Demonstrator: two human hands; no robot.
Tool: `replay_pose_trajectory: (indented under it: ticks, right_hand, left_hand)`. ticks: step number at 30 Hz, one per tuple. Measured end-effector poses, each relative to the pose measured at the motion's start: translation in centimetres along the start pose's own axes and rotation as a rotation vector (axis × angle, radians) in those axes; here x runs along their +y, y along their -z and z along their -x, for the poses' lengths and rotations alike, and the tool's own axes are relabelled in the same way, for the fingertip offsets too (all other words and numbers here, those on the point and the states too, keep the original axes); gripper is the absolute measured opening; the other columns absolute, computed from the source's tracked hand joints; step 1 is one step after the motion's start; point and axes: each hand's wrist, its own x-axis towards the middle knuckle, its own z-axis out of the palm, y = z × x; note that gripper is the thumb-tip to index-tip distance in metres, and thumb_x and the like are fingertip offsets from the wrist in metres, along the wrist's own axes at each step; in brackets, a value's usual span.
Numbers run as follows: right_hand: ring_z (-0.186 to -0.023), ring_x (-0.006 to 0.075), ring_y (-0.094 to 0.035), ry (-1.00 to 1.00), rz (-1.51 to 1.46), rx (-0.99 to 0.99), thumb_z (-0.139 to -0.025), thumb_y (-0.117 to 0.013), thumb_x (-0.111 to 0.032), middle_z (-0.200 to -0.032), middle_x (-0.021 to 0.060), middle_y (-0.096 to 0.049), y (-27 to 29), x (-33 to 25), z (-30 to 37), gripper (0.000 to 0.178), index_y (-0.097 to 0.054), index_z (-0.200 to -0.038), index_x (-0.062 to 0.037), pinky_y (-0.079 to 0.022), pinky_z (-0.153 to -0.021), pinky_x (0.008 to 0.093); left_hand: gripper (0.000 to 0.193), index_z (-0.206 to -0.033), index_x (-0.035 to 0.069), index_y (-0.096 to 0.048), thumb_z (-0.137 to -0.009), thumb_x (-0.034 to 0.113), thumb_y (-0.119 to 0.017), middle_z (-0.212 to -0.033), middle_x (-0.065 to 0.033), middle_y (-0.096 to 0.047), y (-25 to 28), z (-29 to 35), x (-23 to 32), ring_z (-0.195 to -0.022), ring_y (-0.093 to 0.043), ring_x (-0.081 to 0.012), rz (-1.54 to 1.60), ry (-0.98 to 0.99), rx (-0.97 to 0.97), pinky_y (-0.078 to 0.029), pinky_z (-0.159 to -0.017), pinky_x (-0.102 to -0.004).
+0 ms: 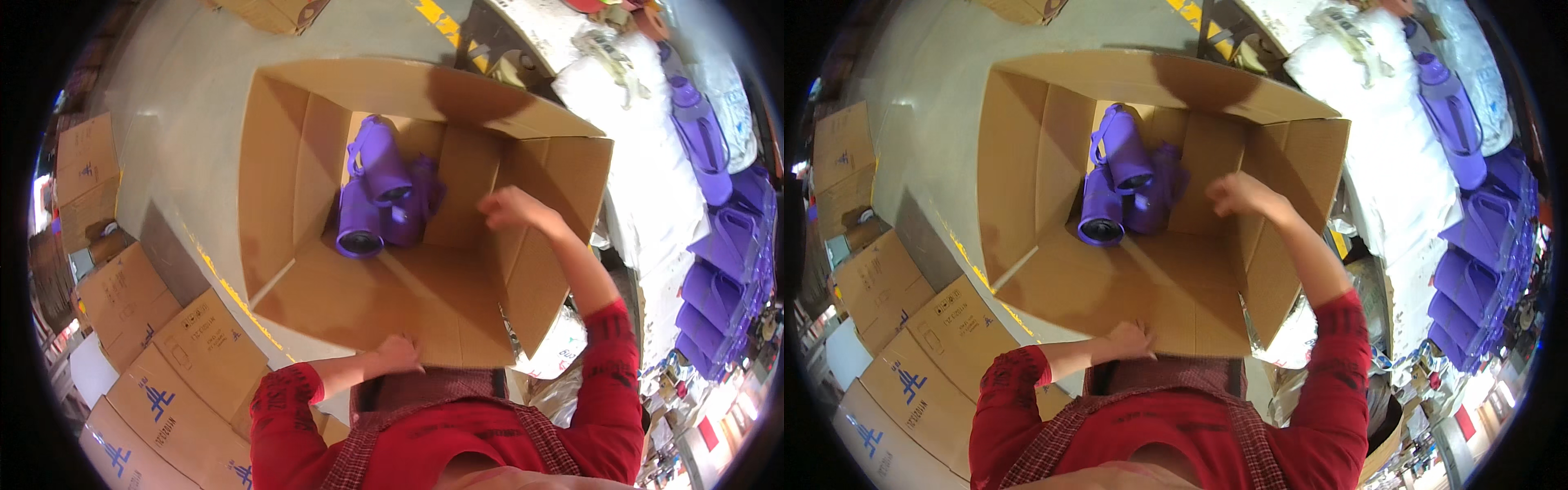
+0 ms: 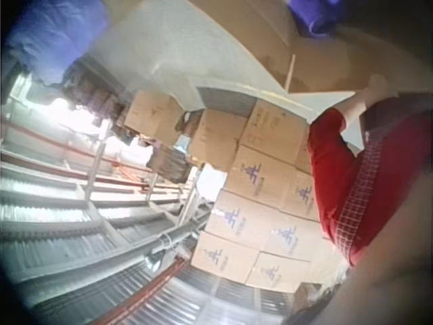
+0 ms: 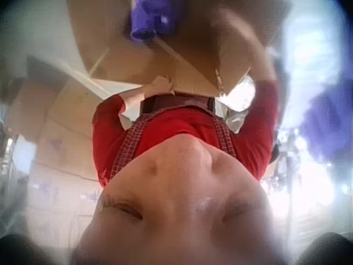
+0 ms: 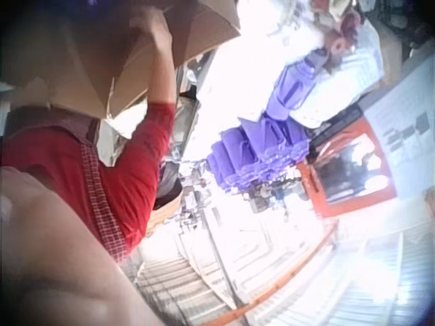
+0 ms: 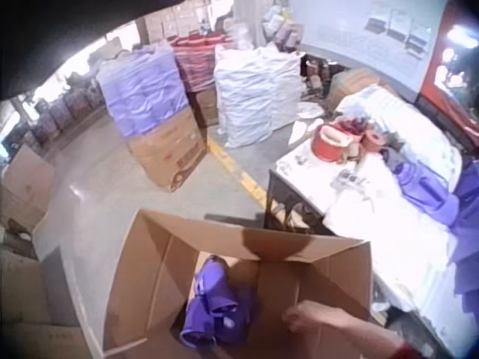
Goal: The person repeatedly assembles purple pitchers by inserting stainless steel inner liners, applying round blue-and-white labels, and placing clear plastic lids. They handle multiple pitchers one at a time, moving finished units aside and retrieving new ones from a nearby box.
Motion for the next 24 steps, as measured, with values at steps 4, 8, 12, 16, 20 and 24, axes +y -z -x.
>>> replay_pose_trajectory:
  ticks: [4, 8, 12, 16, 20, 24]
  right_hand:
    - [-0.093, 0.0278, -0.068, -0.057, -0.115, 0.411, -0.080, -0.074, -0.031, -0.097, 0.0175, -0.070, -7.1, 2.8, -13.6, 0.044, -0.066, -0.113, -0.0028, -0.052, -0.080, 0.0367]
    - [-0.112, 0.0332, -0.061, -0.370, -0.640, 0.374, -0.080, -0.075, -0.042, -0.115, 0.0215, -0.065, -17.2, 5.3, -23.8, 0.064, -0.059, -0.124, 0.0019, -0.047, -0.096, 0.0383]
    - [-0.120, 0.0396, -0.052, -0.223, -0.256, 0.709, -0.077, -0.077, -0.041, -0.135, 0.0226, -0.050, -24.1, 4.5, -30.2, 0.080, -0.044, -0.138, -0.0001, -0.041, -0.104, 0.0423]
    - [-0.126, 0.0441, -0.047, 0.085, 0.415, 0.766, -0.080, -0.071, -0.024, -0.146, 0.0233, -0.039, -24.8, 2.5, -35.2, 0.073, -0.039, -0.145, -0.0114, -0.042, -0.105, 0.0458]
    - [-0.128, 0.0377, -0.049, 0.086, 0.585, 0.400, -0.085, -0.052, -0.004, -0.147, 0.0234, -0.039, -21.0, 2.9, -36.6, 0.063, -0.040, -0.145, -0.0180, -0.052, -0.094, 0.0403]
    - [-0.107, 0.0315, -0.064, 0.248, 0.389, 0.596, -0.084, -0.059, -0.004, -0.126, 0.0176, -0.060, -17.0, 4.8, -32.1, 0.049, -0.056, -0.132, -0.0129, -0.054, -0.089, 0.0379]
  left_hand:
    - [0.048, -0.123, 0.000, -0.059, -0.096, 0.040, -0.054, -0.104, -0.0214, -0.068, 3.2, -5.3, -6.0, -0.094, -0.068, -0.0318, 1.458, 0.127, -0.624, -0.055, -0.080, -0.0406]
    - [0.031, -0.112, 0.004, -0.064, -0.087, 0.023, -0.063, -0.110, -0.0152, -0.065, 3.4, -11.1, -26.3, -0.101, -0.062, -0.0305, 0.657, 0.610, 0.717, -0.047, -0.092, -0.0382]
    - [0.069, -0.137, 0.010, -0.050, -0.083, 0.049, -0.066, -0.141, -0.0161, -0.047, -4.8, -11.3, -41.8, -0.128, -0.044, -0.0372, 0.568, 1.281, 0.772, -0.033, -0.110, -0.0460]
    - [0.080, -0.143, 0.005, -0.042, -0.089, 0.064, -0.048, -0.147, -0.0200, -0.040, -16.6, -10.1, -46.6, -0.138, -0.034, -0.0375, 1.162, 1.478, 0.716, -0.030, -0.112, -0.0459]
    - [0.078, -0.141, 0.006, -0.045, -0.089, 0.064, -0.050, -0.143, -0.0172, -0.046, -24.5, -12.0, -47.2, -0.131, -0.042, -0.0336, 1.866, 1.449, 0.841, -0.035, -0.108, -0.0439]
    - [0.077, -0.139, 0.007, -0.048, -0.088, 0.064, -0.053, -0.138, -0.0145, -0.052, -25.6, -14.0, -46.6, -0.124, -0.050, -0.0298, 2.251, 1.302, 0.900, -0.039, -0.103, -0.0419]
